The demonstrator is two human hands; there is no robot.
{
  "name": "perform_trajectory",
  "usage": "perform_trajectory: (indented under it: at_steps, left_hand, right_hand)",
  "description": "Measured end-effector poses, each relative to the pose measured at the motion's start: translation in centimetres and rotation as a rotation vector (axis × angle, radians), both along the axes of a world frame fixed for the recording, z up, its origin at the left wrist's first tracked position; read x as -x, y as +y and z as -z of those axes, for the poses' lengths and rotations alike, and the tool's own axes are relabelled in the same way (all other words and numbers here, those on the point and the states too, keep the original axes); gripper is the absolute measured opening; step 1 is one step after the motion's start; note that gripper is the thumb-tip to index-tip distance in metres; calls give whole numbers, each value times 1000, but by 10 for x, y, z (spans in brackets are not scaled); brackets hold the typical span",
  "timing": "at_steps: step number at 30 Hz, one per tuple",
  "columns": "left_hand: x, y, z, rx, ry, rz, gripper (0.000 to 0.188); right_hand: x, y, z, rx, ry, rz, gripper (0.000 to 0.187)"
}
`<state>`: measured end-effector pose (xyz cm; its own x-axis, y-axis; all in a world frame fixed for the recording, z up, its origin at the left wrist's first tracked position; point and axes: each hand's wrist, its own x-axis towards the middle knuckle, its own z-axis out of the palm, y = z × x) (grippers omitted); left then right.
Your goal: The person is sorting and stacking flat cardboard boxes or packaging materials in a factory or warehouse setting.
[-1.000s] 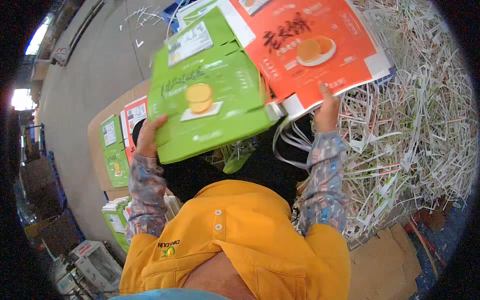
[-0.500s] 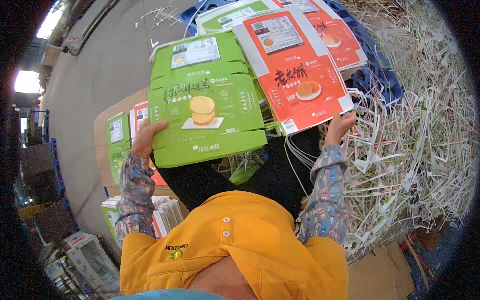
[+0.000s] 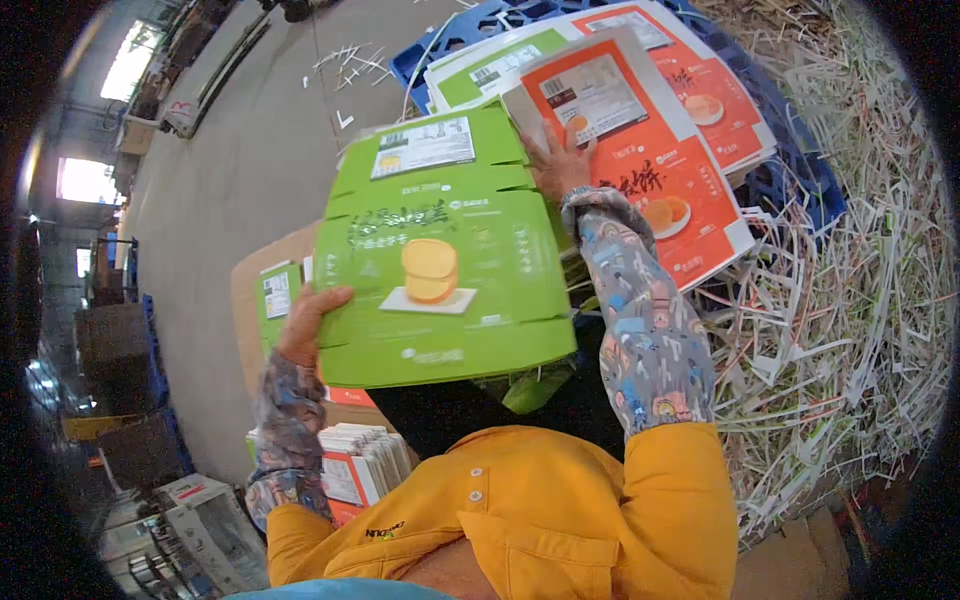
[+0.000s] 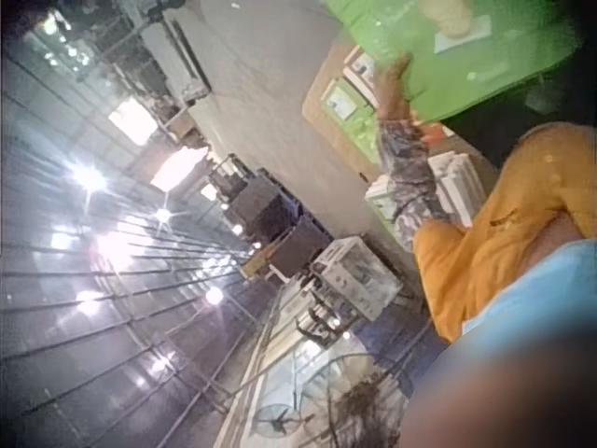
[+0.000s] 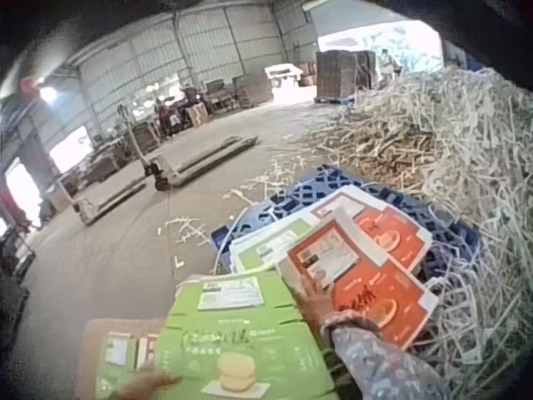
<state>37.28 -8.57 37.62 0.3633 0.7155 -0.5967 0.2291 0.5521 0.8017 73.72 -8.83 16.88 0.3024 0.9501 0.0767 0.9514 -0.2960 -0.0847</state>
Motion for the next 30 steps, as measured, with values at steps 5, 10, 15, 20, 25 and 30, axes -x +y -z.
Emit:
perform_trajectory:
  at_steps: [5, 10, 15, 20, 25, 30]
  left_hand:
    - [56, 3, -107, -134, 203, 30, 35]
    - [92, -36, -170, -422, 516, 37, 26]
    - [32, -29, -181, -650, 597, 322, 20]
    - [-2, 5, -160, -782, 460, 588, 24]
    - [-68, 38, -112, -1073, 275, 753, 25]
    - [-134, 42, -50, -1485, 317, 910, 28]
  right_hand:
    - [-9, 3, -3, 69, 33, 1, 51]
    - [-9, 10, -16, 135, 101, -13, 54]
    - [-62, 3, -8, -492, 476, -44, 49]
    - [-42, -52, -141, -868, 482, -77, 39]
    - [-24, -96, -242, -987, 219, -297, 50]
    - [-24, -96, -277, -917, -222, -519, 67]
